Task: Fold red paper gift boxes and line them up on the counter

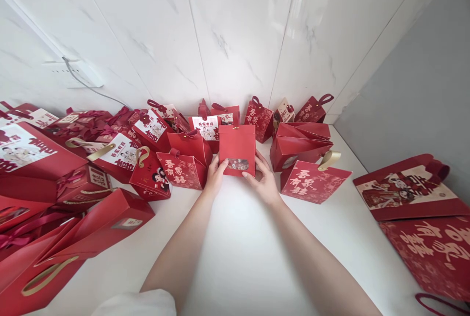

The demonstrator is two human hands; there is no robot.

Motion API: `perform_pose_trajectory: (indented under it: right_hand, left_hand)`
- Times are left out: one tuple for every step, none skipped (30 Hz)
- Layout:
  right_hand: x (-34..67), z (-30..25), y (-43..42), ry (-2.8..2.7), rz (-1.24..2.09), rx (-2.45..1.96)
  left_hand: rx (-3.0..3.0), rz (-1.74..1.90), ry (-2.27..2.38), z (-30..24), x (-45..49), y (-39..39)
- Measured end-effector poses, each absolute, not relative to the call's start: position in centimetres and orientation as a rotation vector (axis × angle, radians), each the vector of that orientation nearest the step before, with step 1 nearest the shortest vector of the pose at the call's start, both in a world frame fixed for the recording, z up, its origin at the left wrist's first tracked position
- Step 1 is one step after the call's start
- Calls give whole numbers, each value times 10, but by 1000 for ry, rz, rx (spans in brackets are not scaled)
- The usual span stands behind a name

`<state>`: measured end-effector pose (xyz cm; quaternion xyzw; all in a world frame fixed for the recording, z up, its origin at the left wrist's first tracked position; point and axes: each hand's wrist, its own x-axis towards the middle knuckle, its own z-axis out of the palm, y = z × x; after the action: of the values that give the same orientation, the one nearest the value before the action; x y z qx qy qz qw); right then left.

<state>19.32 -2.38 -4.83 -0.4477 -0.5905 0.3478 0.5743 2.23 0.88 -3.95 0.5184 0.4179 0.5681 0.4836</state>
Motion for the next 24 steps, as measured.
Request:
perform_pose_trajectory:
  right_hand:
    - [193,-49,-23,-1383,814,-1045]
    - [193,-49,-23,-1369,823,-1041]
    - [193,-50,-22,-1341,839,-1040]
    - [193,-50,-22,-1302,860,-1043]
    - [193,-51,-21,-1262,881,-1049]
    - [193,-52,-21,-1227,898,-1055]
    - [193,-52,-20,-1204,908,-1059]
    - [193,-53,-20,-1194,910,-1058]
    - [194,-53,-20,-1195,906,-1053]
    - [194,-53,-21,-1205,899,-1047]
    - [194,-52,-21,-1215,889,-1042]
    - [194,-52,-21,-1220,874,-1040]
    - [193,-52,-21,-1216,858,-1038]
    - [193,-52,-22,-1206,848,-1035]
    - [192,-52,-22,-1188,848,-1028]
    - [192,-52,-22,-1163,860,-1016]
    - [191,-52,-22,-1136,881,-999]
    - [190,-52,-22,-1112,909,-983]
    - [190,-53,-22,-1092,937,-971]
    - [189,-53,-22,-1078,958,-966]
    - [189,-53,-22,-1071,972,-969]
    - [188,-53,-22,-1071,981,-977]
    - [188,-52,-22,-1073,984,-988]
    - [188,-52,-22,-1077,982,-998]
  left_hand:
    - [1267,1392,993,-38,22,8]
    - [1273,1402,966,-37,22,6]
    - [1280,1410,943,-36,21,5]
    - [1291,1412,924,-35,21,4]
    - [1311,1402,912,-35,20,3]
    - [1342,1384,905,-36,19,3]
    - [1382,1368,900,-37,18,3]
    - [1429,1358,895,-38,17,3]
    - [1477,1357,889,-39,17,4]
    - [1513,1364,882,-40,16,5]
    - [1527,1373,869,-42,16,6]
    - [1519,1372,850,-43,16,7]
    - [1495,1356,829,-44,16,7]
    - [1463,1324,812,-46,17,8]
    - [1428,1291,804,-47,17,8]
    - [1397,1265,806,-48,17,8]
    - [1374,1253,817,-49,17,8]
    - [1360,1253,835,-50,17,8]
    - [1355,1257,854,-51,17,9]
    - [1357,1260,873,-51,17,9]
    - [1363,1258,889,-51,16,9]
    - [1368,1250,902,-51,16,10]
    - [1369,1242,910,-51,15,10]
    - [1368,1237,912,-51,15,11]
